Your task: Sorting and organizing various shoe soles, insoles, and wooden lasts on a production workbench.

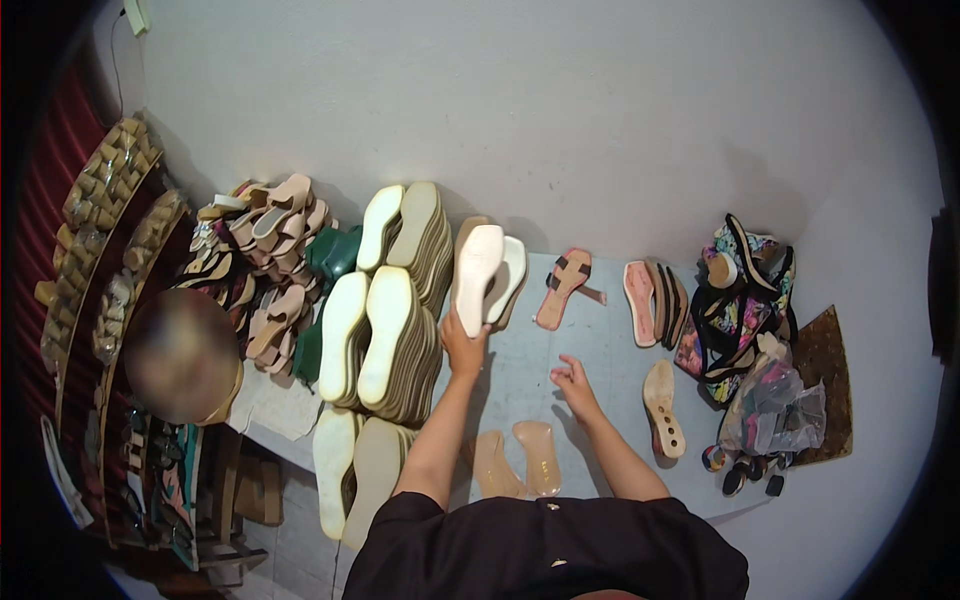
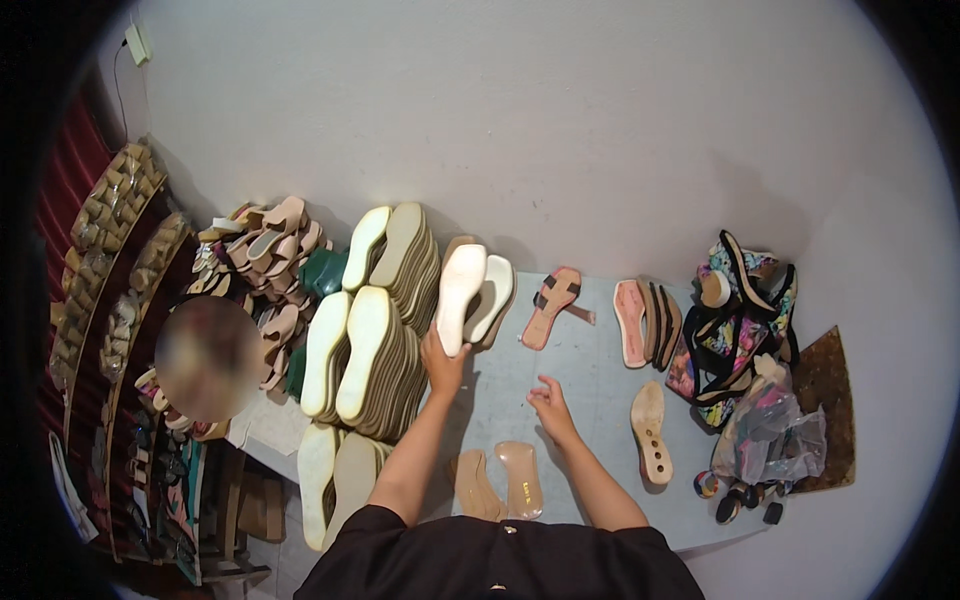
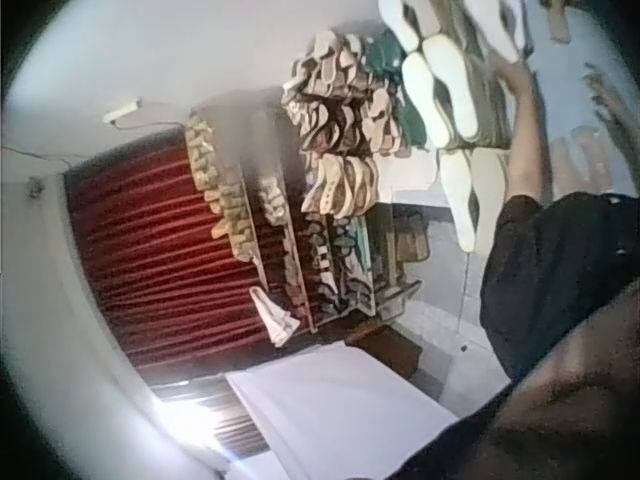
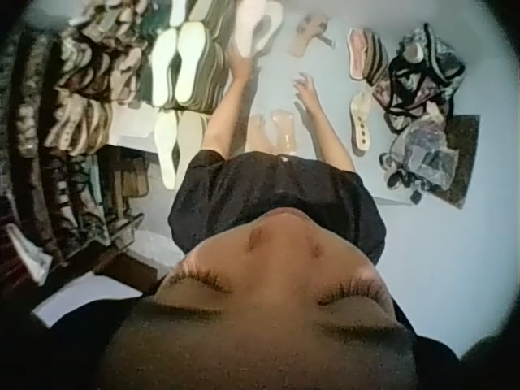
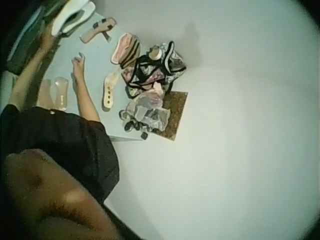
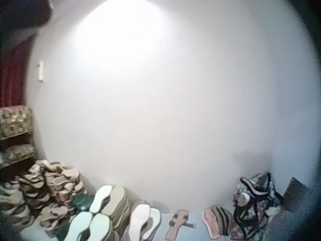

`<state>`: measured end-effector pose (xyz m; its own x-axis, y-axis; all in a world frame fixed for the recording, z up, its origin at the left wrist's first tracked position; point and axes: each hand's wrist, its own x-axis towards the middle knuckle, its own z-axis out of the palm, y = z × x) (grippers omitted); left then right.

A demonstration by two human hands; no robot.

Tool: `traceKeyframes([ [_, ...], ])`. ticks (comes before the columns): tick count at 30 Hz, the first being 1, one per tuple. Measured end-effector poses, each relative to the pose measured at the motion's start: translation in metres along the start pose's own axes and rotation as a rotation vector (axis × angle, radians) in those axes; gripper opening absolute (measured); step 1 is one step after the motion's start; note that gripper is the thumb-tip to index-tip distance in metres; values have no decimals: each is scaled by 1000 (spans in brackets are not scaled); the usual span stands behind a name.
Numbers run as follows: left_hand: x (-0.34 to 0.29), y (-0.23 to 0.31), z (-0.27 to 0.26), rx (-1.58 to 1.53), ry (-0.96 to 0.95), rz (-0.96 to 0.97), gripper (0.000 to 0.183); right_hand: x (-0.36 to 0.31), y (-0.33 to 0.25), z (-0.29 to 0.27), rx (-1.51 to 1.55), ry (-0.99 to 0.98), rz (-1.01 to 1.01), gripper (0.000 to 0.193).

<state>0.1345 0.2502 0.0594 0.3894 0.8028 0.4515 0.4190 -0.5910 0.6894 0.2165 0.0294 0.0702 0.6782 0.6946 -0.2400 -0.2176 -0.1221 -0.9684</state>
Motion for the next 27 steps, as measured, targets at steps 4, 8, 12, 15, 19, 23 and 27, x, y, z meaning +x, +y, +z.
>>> traceKeyframes([
  [4, 39, -12, 19, 203, -7, -52, 84, -4, 18, -19, 15, -13, 65, 47],
  [8, 59, -5, 33, 387, -72, -146, 83, -8, 19, -35, 5, -8, 92, 46],
  [12, 60, -22, 46, 463, -104, -149, 79, -10, 17, -37, 64, -29, 169, 48],
  [15, 65, -36, 50, 418, -125, -145, 75, -8, 26, -39, 78, -16, 183, 45],
  [19, 67, -40, 51, 396, -65, -99, 75, -6, 33, -42, 82, 22, 151, 40],
  [23, 66, -23, 46, 396, -12, -107, 79, 13, 30, -53, -199, 101, 52, 41],
  [27, 57, 1, 39, 182, 76, -79, 71, 60, -27, -85, -1063, 376, -254, 42],
])
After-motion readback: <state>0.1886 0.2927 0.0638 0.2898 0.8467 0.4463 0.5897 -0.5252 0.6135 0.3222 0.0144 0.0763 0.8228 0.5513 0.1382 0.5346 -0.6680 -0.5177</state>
